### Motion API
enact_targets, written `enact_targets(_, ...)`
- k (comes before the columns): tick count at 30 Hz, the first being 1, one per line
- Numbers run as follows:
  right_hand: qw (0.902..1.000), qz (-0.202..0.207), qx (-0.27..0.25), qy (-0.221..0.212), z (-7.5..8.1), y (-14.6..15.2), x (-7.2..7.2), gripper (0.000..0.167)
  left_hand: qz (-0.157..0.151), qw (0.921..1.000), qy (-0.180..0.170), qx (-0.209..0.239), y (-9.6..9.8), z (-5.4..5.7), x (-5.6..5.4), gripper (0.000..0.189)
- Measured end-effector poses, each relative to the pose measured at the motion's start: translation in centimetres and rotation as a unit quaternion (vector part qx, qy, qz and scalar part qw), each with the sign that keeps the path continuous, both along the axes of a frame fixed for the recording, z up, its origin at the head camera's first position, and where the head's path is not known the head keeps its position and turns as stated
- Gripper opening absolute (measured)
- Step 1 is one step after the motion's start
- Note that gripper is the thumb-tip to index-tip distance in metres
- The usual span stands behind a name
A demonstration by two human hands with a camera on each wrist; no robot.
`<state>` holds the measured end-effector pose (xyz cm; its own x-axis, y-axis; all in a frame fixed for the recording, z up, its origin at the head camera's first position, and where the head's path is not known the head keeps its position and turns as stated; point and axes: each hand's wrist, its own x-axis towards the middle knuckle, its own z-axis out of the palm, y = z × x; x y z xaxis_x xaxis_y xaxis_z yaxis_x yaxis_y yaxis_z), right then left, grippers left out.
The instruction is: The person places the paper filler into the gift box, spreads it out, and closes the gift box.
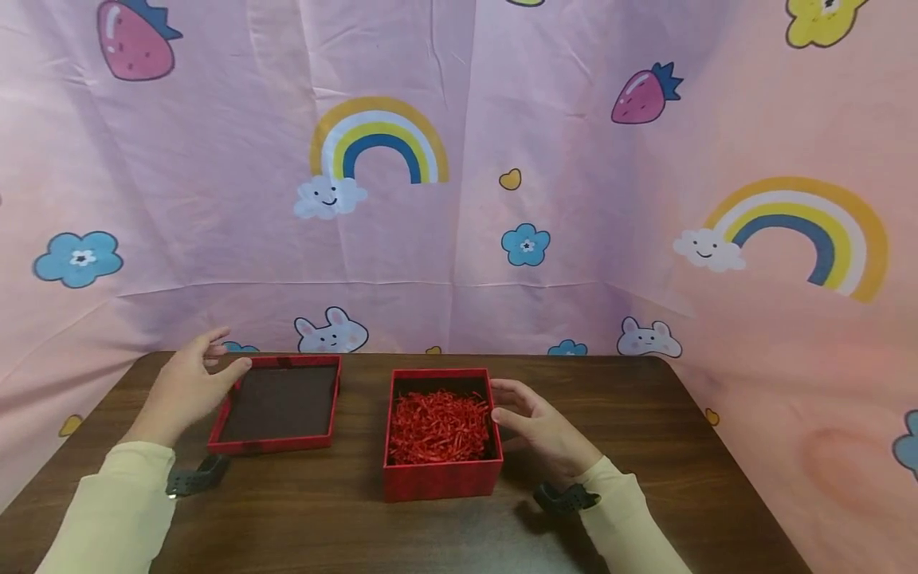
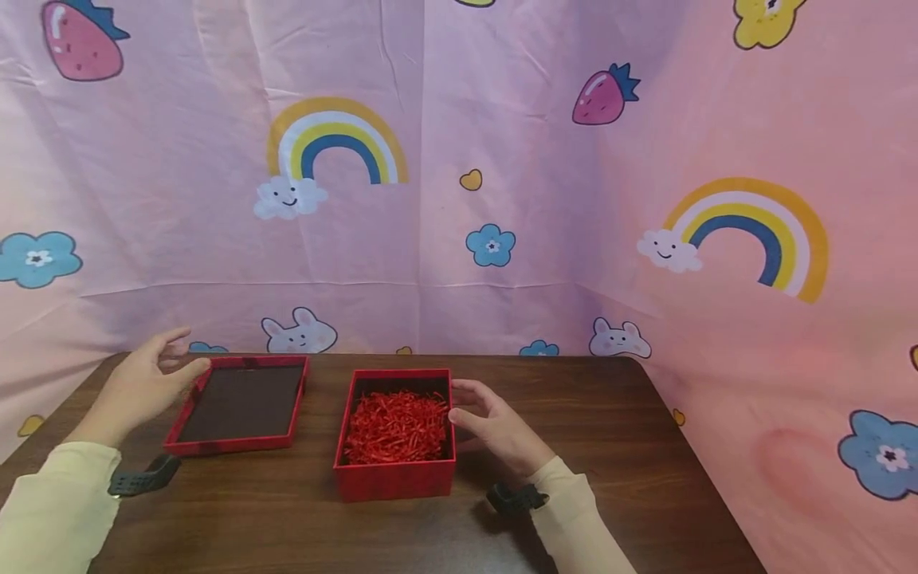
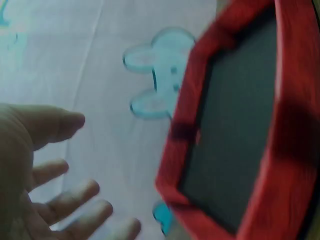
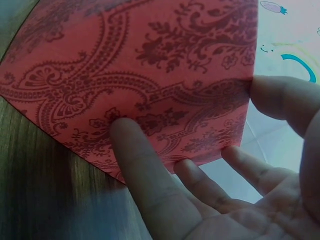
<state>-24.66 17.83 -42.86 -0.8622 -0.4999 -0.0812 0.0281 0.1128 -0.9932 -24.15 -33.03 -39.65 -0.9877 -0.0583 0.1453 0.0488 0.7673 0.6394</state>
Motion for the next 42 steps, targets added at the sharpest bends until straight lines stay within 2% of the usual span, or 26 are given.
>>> enact_targets(4, 1.0000, 0.002, 0.001, 0.002, 0.0, 0.0, -0.1, 0.056, 0.005, 0.9971, -0.076, -0.007, -2.6, -1.2, 0.1, 0.089)
enact_targets(6, 1.0000, 0.003, 0.003, 0.002, 0.0, 0.1, -0.2, 0.057, -0.007, 0.9925, -0.120, 0.023, -3.5, -1.9, 0.1, 0.090)
enact_targets(9, 1.0000, 0.001, 0.006, 0.002, 0.0, 0.1, -0.3, 0.057, -0.032, 0.9798, -0.176, 0.089, -4.2, -3.0, 0.1, 0.090)
enact_targets(12, 1.0000, 0.001, -0.001, -0.003, 0.0, 0.1, -0.2, 0.057, -0.042, 0.9610, -0.221, 0.161, -4.5, -3.7, 0.1, 0.087)
enact_targets(14, 1.0000, 0.001, -0.007, -0.006, -0.1, 0.1, -0.2, 0.057, -0.046, 0.9516, -0.237, 0.190, -4.8, -4.1, 0.1, 0.086)
enact_targets(18, 0.9999, 0.003, -0.012, -0.007, -0.2, 0.1, -0.3, 0.056, -0.061, 0.9334, -0.248, 0.252, -5.3, -4.7, 0.1, 0.081)
enact_targets(23, 0.9999, 0.005, -0.010, -0.007, -0.2, 0.1, -0.2, 0.057, -0.073, 0.9150, -0.256, 0.303, -5.6, -5.1, 0.2, 0.080)
enact_targets(28, 1.0000, 0.004, -0.007, -0.004, -0.2, 0.2, -0.2, 0.057, -0.086, 0.9110, -0.254, 0.314, -5.3, -5.3, 0.4, 0.081)
enact_targets(37, 1.0000, 0.003, -0.003, -0.002, -0.3, 0.2, -0.2, 0.055, -0.070, 0.9237, -0.224, 0.303, -4.1, -5.2, 0.9, 0.074)
enact_targets(42, 1.0000, 0.000, -0.003, -0.003, -0.3, 0.2, -0.2, 0.056, -0.072, 0.9312, -0.197, 0.299, -3.3, -4.4, 0.8, 0.075)
